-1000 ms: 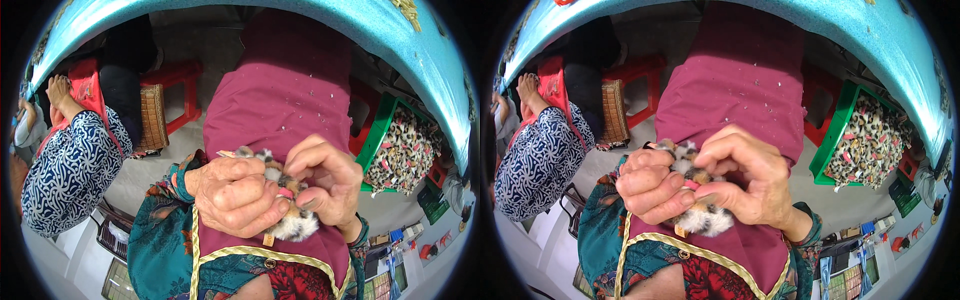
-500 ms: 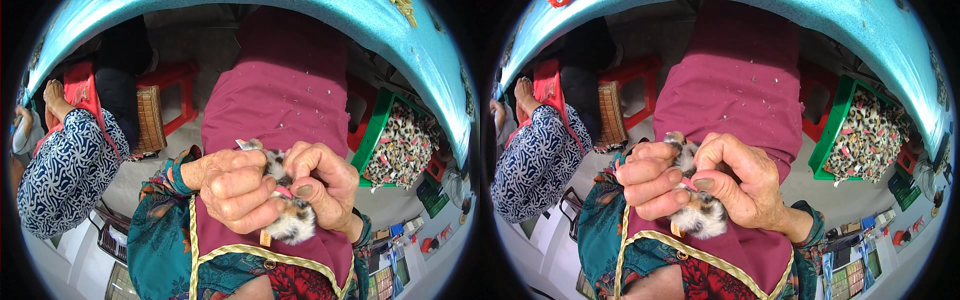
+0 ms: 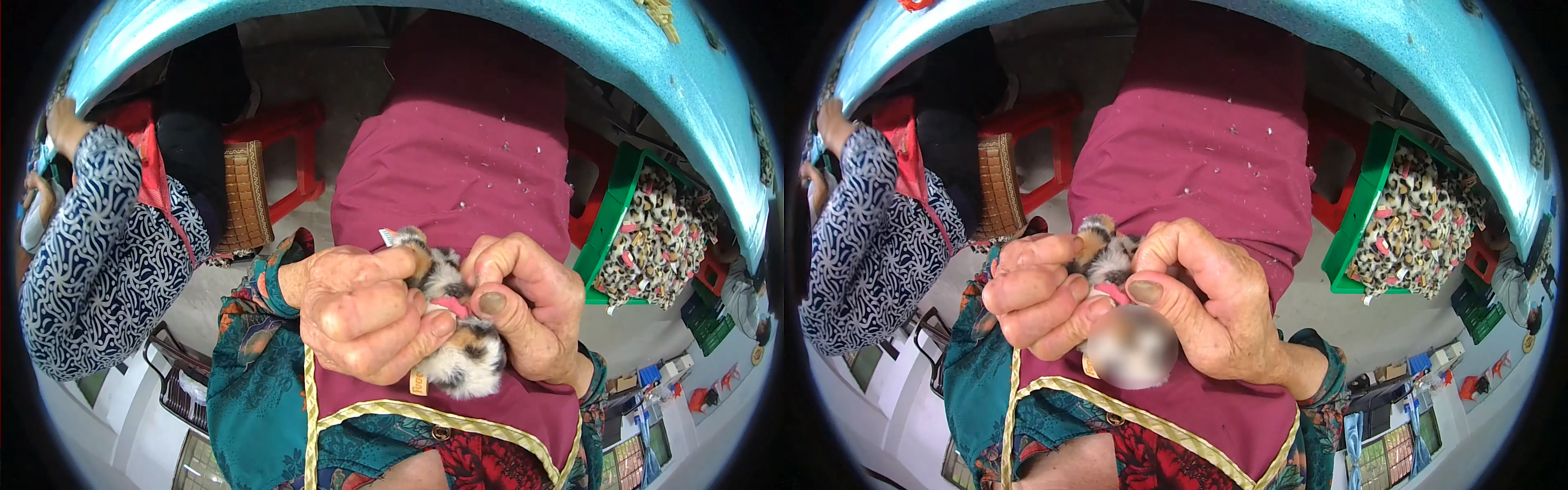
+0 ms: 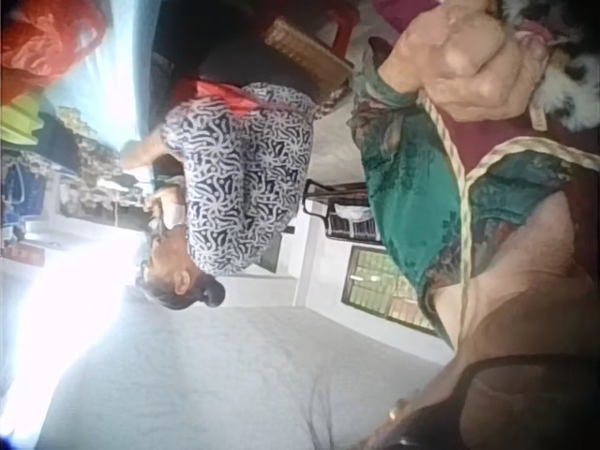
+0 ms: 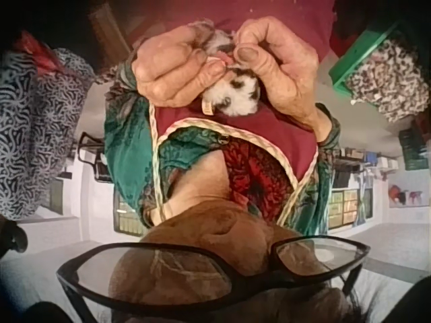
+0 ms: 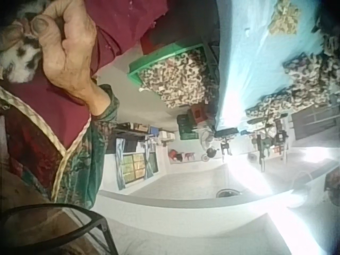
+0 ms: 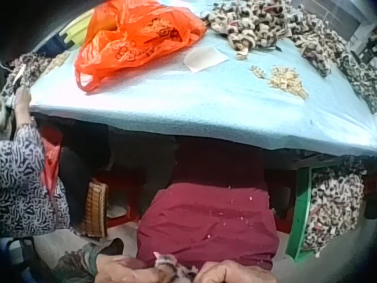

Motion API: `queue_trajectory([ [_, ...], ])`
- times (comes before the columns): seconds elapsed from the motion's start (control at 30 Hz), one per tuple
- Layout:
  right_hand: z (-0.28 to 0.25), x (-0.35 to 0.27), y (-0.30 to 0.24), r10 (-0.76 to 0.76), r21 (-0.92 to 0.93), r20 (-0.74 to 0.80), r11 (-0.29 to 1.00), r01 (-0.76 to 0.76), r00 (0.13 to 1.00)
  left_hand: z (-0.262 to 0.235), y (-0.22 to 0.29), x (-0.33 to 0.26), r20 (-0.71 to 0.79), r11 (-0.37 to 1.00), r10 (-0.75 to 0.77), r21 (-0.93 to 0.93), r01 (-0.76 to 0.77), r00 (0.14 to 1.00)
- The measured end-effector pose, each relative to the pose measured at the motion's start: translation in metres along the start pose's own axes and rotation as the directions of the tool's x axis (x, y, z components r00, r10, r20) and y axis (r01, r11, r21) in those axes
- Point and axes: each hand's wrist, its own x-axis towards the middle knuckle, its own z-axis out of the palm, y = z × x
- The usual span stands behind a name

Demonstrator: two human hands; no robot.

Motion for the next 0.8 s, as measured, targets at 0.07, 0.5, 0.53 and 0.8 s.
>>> queue_trajectory([
  [0.07, 0.001, -0.002, -0.003, 0.108, 0.043, 0.01, 0.993, -0.108, 0.994, 0.0, -0.002, 0.001, -0.023, 0.999, 0.037, 0.024, -0.036, 0.999],
  [0.5, 0.002, 0.001, -0.007, -0.015, -0.007, 0.033, 1.0, 0.015, 0.999, 0.023, 0.004, 0.003, -0.254, 0.99, -0.09, 0.083, 0.114, 0.963],
  [0.53, 0.001, 0.0, -0.007, -0.018, -0.014, 0.028, 1.0, 0.018, 0.999, 0.022, 0.003, 0.005, -0.23, 0.992, -0.084, 0.069, 0.103, 0.97],
  [0.8, 0.003, 0.003, -0.006, -0.119, -0.063, -0.011, 0.991, 0.118, 0.993, 0.019, -0.005, 0.004, -0.172, 0.991, -0.132, -0.027, 0.129, 0.976],
])
